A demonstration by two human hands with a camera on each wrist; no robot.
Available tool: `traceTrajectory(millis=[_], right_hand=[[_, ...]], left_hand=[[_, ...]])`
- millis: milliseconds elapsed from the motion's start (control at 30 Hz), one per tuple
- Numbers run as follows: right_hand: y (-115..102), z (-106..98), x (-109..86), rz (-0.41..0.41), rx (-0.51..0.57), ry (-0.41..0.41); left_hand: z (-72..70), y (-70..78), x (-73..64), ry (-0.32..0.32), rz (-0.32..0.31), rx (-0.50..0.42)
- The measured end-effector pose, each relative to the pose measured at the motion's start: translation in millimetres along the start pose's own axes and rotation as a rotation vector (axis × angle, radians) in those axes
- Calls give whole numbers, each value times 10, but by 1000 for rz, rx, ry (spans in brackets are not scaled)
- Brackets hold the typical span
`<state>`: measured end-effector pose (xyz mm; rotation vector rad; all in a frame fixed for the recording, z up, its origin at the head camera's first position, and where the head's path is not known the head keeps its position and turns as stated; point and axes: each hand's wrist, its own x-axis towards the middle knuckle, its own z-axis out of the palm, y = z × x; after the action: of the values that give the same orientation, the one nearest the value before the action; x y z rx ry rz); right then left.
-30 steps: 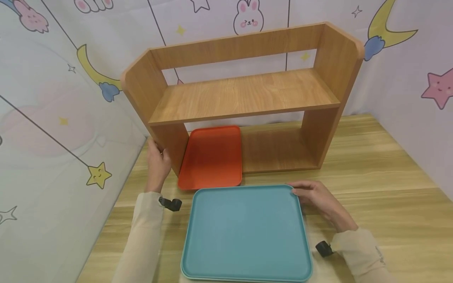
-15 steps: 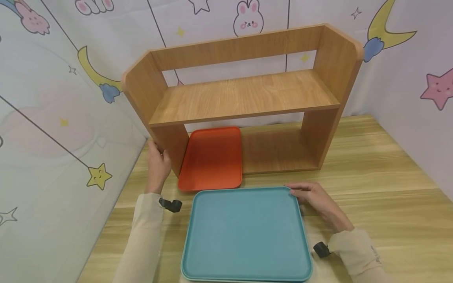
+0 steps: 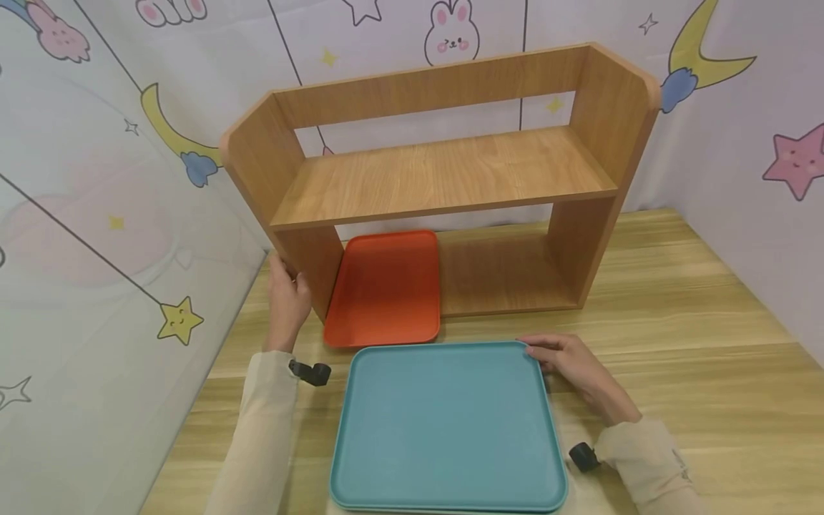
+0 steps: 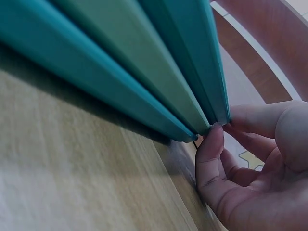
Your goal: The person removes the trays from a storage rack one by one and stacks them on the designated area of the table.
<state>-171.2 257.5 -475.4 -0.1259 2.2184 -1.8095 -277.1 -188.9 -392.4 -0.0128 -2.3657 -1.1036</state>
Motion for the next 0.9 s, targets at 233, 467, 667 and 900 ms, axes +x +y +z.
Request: traceTrajectory(millis=[233, 467, 667, 900], right_hand=[[-14, 6, -8, 2, 5, -6], [-69, -14, -23, 36, -61, -11], [-180, -54, -21, 43, -135, -30], [-353, -44, 28, -18, -181, 5]], left_hand=[[-5, 2, -5, -3, -14, 2], [-18, 31, -6, -1, -3, 8], [-24, 34, -6, -9, -9, 3], [-14, 19, -2, -6, -11, -3]])
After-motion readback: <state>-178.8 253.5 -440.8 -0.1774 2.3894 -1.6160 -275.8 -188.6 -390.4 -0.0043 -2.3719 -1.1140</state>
